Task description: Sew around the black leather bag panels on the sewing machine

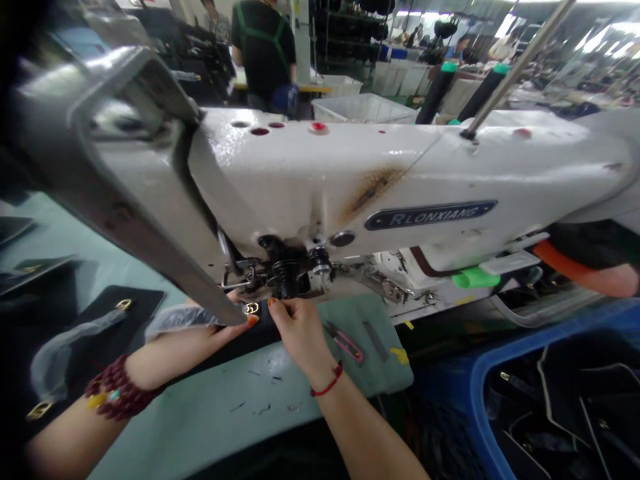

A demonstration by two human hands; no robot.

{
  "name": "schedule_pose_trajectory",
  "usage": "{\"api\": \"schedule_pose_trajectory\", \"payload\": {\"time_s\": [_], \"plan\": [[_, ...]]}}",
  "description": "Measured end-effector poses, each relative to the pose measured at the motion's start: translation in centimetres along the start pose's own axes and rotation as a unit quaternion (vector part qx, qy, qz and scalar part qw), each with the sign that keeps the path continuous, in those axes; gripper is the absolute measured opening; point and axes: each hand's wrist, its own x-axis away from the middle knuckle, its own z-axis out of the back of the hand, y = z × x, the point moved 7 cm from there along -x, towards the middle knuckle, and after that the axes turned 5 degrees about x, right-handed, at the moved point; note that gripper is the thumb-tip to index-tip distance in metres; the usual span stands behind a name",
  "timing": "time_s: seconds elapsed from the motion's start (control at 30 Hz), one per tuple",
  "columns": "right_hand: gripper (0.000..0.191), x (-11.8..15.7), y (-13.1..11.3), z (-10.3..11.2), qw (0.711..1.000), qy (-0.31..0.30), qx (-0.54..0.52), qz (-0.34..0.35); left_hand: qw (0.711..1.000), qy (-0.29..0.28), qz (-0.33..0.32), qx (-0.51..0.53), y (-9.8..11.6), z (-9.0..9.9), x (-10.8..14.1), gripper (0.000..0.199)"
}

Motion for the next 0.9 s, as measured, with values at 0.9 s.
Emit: {"api": "schedule_pose_trajectory", "payload": {"time_s": [0.9], "plan": [[0.044, 2.1, 3.2, -0.1, 0.992, -0.006, 0.106, 0.076, 0.995, -0.017, 0.016, -0.095, -0.1, 0.1, -0.5, 0.049]]}}
